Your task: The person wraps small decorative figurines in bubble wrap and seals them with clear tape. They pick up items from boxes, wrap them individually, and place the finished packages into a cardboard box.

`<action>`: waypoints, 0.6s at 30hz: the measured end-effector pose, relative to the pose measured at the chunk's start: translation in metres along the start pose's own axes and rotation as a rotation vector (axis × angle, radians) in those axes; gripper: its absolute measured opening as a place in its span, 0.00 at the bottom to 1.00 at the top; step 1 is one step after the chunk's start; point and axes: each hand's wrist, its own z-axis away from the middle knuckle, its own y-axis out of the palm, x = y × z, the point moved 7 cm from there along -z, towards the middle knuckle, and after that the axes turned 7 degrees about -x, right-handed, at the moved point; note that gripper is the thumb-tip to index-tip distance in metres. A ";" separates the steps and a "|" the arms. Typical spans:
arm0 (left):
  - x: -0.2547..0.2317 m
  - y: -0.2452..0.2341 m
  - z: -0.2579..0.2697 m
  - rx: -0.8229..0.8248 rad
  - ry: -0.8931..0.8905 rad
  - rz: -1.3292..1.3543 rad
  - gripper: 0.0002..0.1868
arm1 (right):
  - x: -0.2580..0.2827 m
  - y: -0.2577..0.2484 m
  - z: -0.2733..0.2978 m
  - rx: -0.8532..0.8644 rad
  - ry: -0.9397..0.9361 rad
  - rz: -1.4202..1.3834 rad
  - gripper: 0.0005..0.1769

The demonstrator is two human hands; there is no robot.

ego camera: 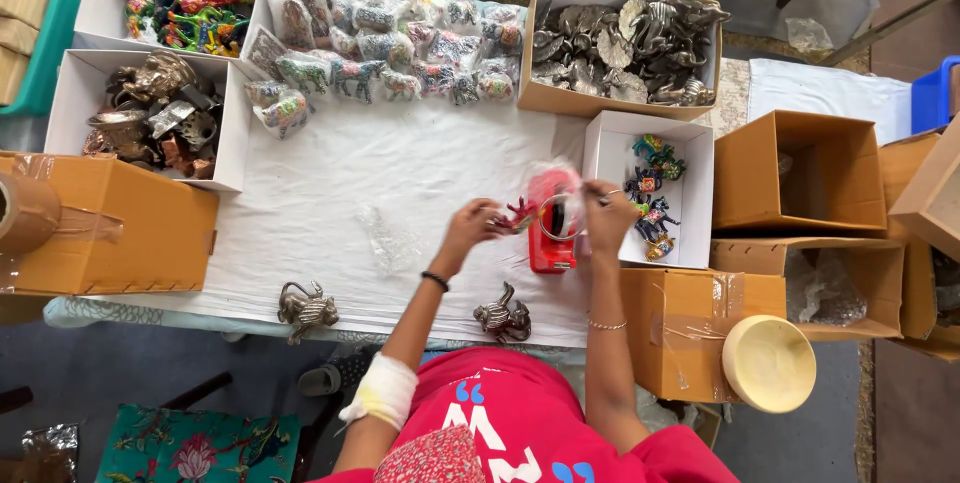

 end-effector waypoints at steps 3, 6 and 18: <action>-0.018 -0.059 0.017 -0.220 0.197 -0.208 0.17 | -0.043 -0.010 -0.022 -0.076 0.076 -0.048 0.07; -0.012 -0.125 0.020 -0.375 0.188 -0.324 0.13 | -0.027 -0.032 -0.015 -0.328 -0.071 0.128 0.06; -0.014 -0.231 0.044 -0.434 -0.145 0.225 0.14 | -0.065 -0.007 0.017 -0.142 0.073 0.353 0.16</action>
